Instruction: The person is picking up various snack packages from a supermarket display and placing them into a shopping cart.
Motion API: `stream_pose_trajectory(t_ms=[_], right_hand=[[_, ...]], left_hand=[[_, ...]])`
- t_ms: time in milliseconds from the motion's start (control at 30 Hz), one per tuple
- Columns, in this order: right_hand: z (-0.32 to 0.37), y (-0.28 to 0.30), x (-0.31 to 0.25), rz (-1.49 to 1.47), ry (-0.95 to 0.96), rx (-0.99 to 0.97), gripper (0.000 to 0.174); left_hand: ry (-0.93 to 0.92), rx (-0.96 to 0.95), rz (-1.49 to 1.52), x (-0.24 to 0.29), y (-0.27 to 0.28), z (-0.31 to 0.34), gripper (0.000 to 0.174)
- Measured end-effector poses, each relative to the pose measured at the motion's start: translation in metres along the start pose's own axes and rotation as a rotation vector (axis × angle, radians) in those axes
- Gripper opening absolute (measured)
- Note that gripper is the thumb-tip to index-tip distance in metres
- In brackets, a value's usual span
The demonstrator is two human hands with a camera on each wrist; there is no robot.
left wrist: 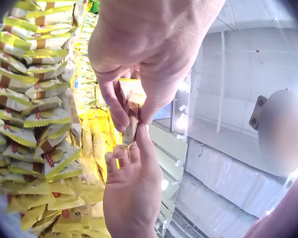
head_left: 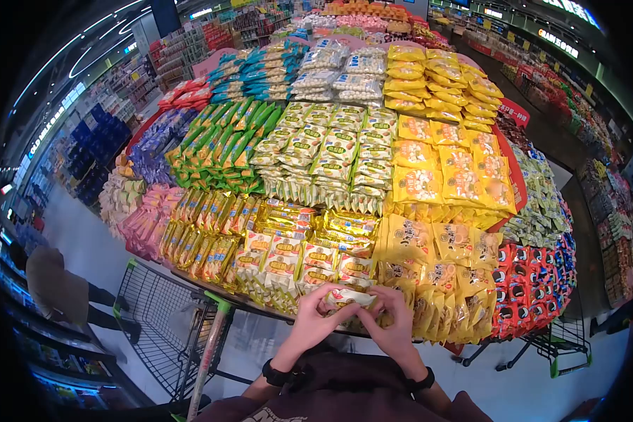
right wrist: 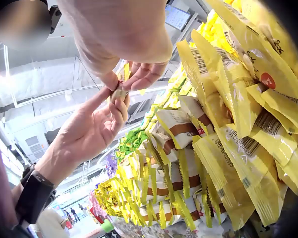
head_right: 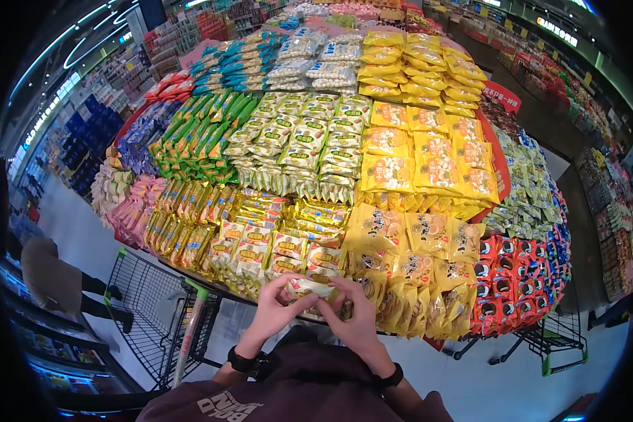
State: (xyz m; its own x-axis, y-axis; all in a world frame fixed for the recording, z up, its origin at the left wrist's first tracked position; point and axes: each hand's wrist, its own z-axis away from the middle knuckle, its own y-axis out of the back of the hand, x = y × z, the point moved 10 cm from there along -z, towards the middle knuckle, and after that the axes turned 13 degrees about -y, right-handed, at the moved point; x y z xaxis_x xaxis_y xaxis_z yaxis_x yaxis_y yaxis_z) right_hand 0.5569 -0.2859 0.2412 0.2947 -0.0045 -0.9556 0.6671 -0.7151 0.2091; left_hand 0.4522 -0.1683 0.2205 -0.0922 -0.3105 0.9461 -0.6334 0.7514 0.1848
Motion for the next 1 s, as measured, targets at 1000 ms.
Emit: stream_pose_trajectory(t_ms=[1000], right_hand=[[0.008, 0.012, -0.007, 0.054, -0.077, -0.124, 0.034]], left_hand=[[0.127, 0.165, 0.504, -0.025, -0.003, 0.019, 0.025]])
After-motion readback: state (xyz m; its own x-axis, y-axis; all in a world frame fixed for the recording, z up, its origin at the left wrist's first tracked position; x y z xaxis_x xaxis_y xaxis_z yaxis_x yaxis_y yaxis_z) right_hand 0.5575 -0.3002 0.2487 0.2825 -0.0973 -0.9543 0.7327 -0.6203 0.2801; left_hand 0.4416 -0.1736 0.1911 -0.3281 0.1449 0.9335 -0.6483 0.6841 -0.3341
